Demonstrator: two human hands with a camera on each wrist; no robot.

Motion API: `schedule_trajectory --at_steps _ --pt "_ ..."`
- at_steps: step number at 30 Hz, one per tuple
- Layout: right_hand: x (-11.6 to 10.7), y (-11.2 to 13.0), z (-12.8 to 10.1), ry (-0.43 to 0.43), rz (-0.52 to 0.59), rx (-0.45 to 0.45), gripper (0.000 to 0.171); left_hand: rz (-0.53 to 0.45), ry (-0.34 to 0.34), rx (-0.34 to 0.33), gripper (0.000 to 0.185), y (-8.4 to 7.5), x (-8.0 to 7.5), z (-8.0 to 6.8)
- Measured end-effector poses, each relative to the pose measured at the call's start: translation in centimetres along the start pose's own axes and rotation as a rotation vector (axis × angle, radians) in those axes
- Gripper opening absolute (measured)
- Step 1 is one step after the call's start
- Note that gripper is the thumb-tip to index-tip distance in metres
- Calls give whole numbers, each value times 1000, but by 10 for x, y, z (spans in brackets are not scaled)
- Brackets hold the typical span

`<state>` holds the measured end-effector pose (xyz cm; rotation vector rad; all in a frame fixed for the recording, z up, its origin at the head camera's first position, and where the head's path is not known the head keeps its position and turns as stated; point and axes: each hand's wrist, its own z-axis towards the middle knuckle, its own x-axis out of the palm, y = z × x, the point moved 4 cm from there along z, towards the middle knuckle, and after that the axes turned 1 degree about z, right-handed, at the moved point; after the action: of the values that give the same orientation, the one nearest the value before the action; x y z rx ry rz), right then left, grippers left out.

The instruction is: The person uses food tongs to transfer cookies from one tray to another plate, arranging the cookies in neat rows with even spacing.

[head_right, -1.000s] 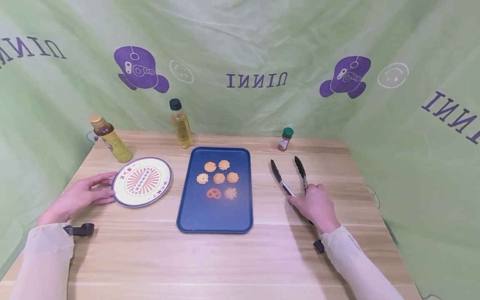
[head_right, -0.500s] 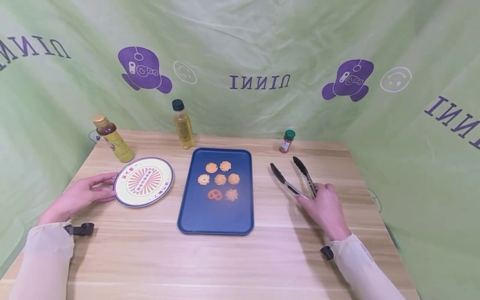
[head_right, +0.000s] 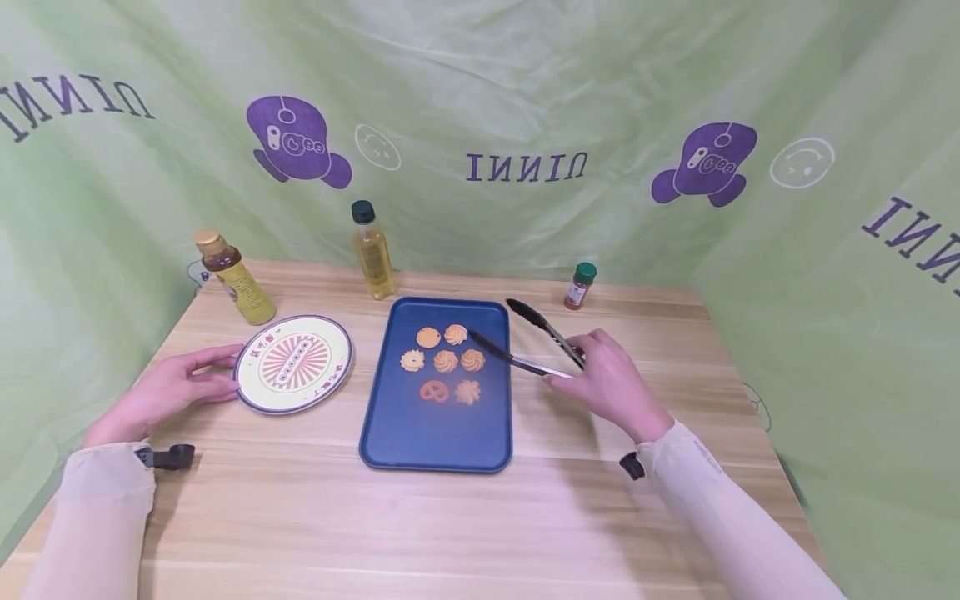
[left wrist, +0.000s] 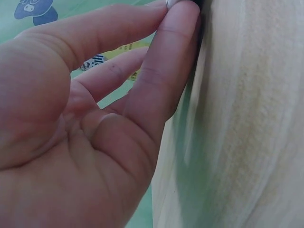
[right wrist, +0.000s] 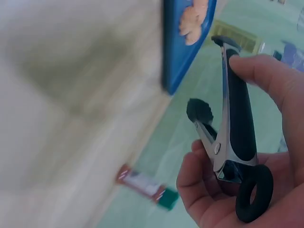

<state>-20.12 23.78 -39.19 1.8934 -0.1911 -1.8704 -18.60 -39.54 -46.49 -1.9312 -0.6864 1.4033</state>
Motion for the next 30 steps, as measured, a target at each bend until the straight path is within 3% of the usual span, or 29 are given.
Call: schedule_trajectory --at_steps 10,18,30 --pt "8 49 36 86 -1 -104 60 12 8 -40 83 3 1 0" --pt "15 66 47 139 -25 -124 58 23 3 -59 83 4 1 -1" --pt "19 88 60 177 -62 -174 50 -12 -12 -31 81 3 2 -4"
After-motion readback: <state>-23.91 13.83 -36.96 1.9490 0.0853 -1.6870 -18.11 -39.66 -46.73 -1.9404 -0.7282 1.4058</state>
